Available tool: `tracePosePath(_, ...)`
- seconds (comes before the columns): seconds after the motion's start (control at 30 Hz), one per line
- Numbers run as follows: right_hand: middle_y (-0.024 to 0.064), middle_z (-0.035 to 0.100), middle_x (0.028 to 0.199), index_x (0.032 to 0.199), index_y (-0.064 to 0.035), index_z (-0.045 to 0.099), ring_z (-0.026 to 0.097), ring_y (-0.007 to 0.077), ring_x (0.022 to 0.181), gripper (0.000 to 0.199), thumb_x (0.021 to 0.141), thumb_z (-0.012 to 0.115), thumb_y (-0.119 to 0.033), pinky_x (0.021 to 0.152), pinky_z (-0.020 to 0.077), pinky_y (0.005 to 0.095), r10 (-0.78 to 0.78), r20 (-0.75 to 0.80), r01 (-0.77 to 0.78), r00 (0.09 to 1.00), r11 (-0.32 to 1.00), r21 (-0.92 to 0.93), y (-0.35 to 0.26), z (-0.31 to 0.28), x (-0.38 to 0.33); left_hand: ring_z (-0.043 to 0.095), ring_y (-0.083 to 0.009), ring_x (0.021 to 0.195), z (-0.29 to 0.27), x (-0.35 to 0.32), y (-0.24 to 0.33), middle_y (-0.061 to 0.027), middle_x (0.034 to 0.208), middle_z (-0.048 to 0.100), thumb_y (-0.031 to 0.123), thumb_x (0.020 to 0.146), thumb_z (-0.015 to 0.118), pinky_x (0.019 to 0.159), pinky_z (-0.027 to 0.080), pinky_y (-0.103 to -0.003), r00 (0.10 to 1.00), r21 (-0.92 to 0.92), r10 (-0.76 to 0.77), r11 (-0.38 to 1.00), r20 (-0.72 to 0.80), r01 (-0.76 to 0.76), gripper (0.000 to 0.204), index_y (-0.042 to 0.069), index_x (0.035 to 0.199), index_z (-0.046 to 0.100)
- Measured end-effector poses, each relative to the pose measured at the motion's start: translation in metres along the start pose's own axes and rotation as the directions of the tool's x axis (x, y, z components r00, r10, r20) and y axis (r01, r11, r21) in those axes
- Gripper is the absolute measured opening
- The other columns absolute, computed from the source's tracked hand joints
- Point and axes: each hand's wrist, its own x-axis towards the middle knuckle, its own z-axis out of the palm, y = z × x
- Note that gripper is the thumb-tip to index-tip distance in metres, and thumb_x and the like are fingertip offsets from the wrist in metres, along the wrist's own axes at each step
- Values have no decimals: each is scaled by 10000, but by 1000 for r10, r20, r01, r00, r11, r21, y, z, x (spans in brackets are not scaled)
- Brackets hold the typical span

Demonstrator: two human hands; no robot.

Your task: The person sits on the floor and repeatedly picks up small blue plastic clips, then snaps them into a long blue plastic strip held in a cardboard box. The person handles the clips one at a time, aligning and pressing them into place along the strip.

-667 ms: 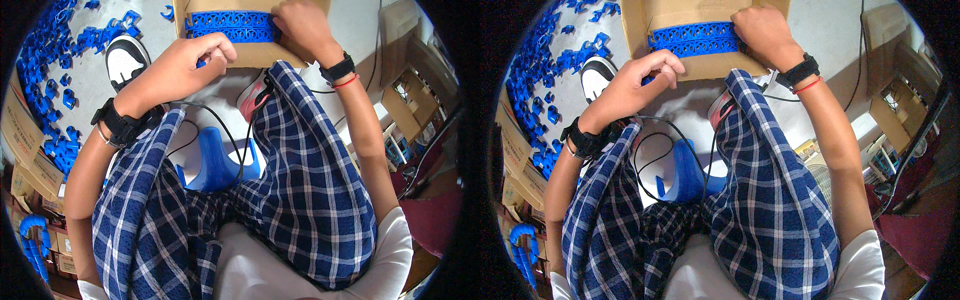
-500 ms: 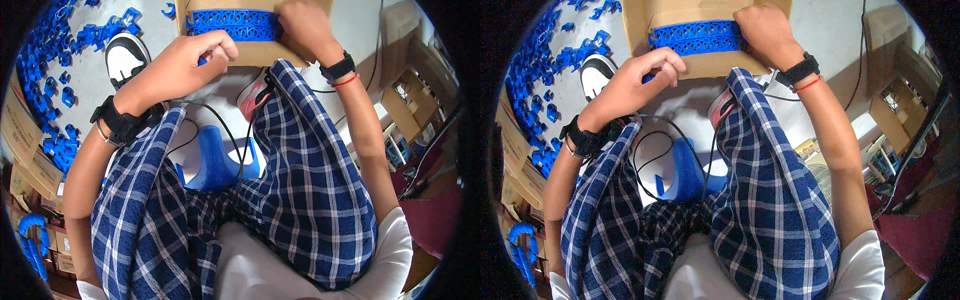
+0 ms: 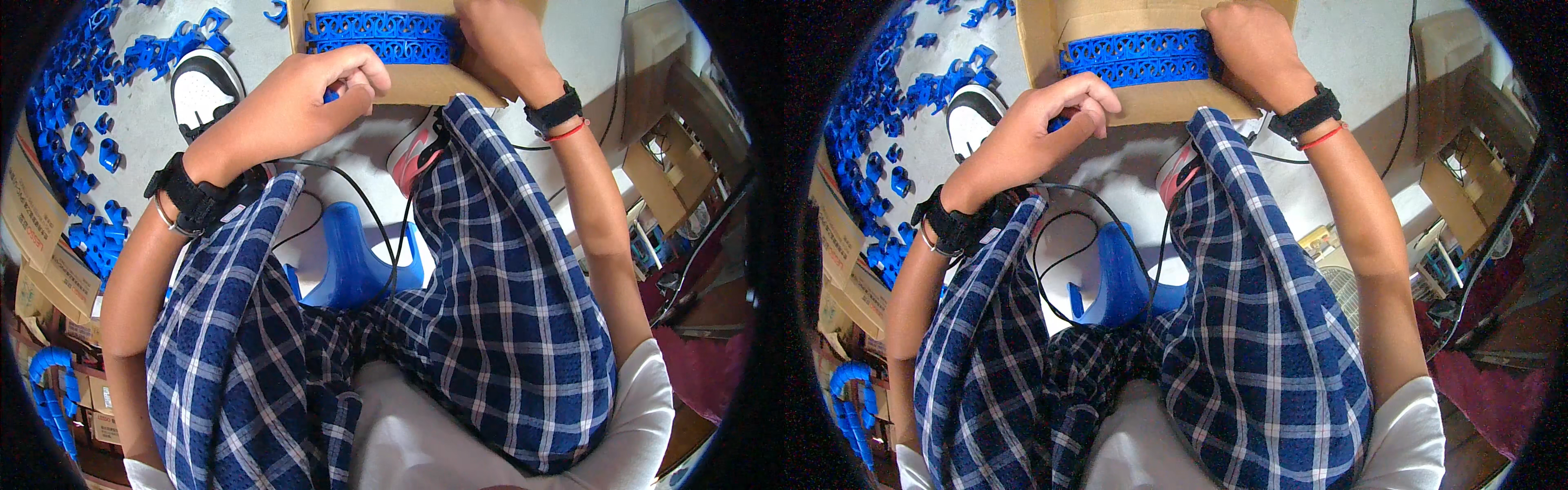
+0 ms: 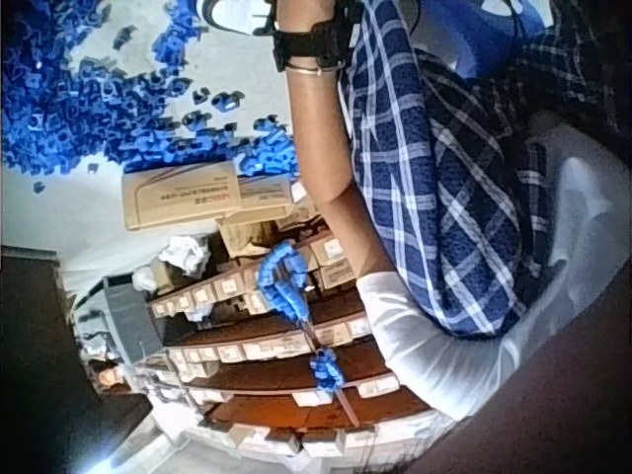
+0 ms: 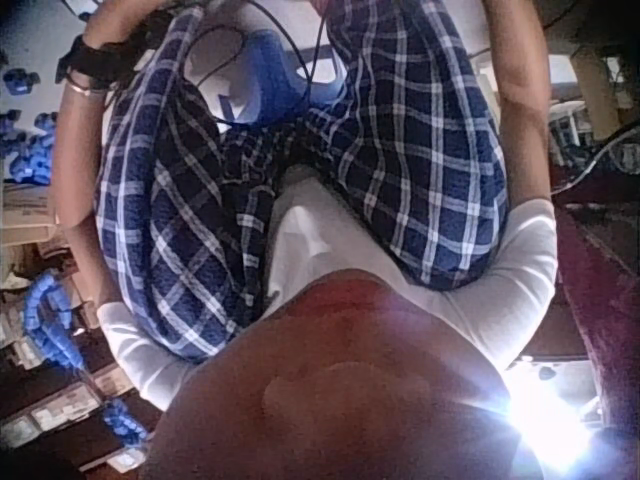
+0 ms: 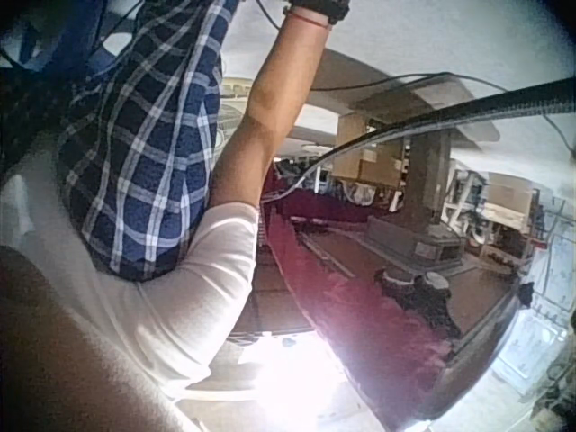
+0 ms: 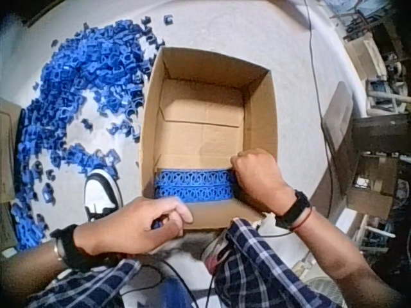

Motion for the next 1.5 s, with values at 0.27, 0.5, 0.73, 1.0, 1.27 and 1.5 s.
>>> tracePosePath(0.27, 150, 686, 772, 746, -58, 688, 683, 309, 754, 121, 798, 590, -106, 733, 542, 407, -29, -17, 28, 999, 1000, -3, 0, -1, 0, 613, -99, 881, 0, 0, 1, -15, 850, 626, 64, 993, 509, 815, 478, -257, 1000, 1, 12, 1000, 4, -12, 161, 23, 1118, 602)
tracePosePath(0.5, 129, 689, 783, 759, -70, 693, 686, 285, 776, 119, 804, 588, -102, 751, 537, 388, -44, -46, 42, 998, 998, -43, -3, -2, -1, 616, -98, 882, 1, 0, -2, -13, 847, 630, 65, 995, 511, 826, 482, -260, 1000, 15, 29, 999, -3, -29, 159, 26, 1120, 599)
tracePosePath(0.73, 133, 692, 814, 791, -60, 682, 677, 300, 823, 98, 807, 607, -120, 794, 520, 403, -50, -25, 50, 998, 998, 22, -2, -5, -2, 616, -108, 779, 5, 0, -4, -21, 770, 615, 94, 983, 532, 761, 494, -272, 996, 24, 66, 998, -66, -64, 162, 24, 1104, 614)
tracePosePath(1.0, 133, 696, 827, 790, -62, 682, 674, 298, 832, 101, 812, 603, -120, 788, 513, 403, -62, 3, 62, 998, 998, 4, -1, -3, -1, 617, -96, 875, 1, 0, -2, -11, 847, 622, 89, 1002, 512, 819, 480, -258, 1000, 35, 12, 999, -1, -12, 160, 22, 1117, 600)
tracePosePath(1.27, 132, 688, 792, 764, -71, 677, 677, 293, 785, 108, 814, 590, -111, 757, 517, 396, -34, -23, 34, 999, 999, -4, -3, -4, -1, 618, -93, 869, 2, 0, -2, -13, 859, 623, 94, 1001, 523, 803, 483, -253, 1000, -5, -1, 1000, -15, 1, 152, 22, 1105, 608)
tracePosePath(1.5, 127, 683, 783, 763, -73, 677, 679, 290, 762, 106, 813, 590, -105, 747, 522, 394, -37, -64, 37, 997, 999, -1, -4, -4, -1, 622, -100, 874, 3, 0, -2, -28, 893, 631, 112, 1009, 525, 804, 490, -259, 999, -17, -29, 999, -16, 28, 157, 22, 1103, 613)
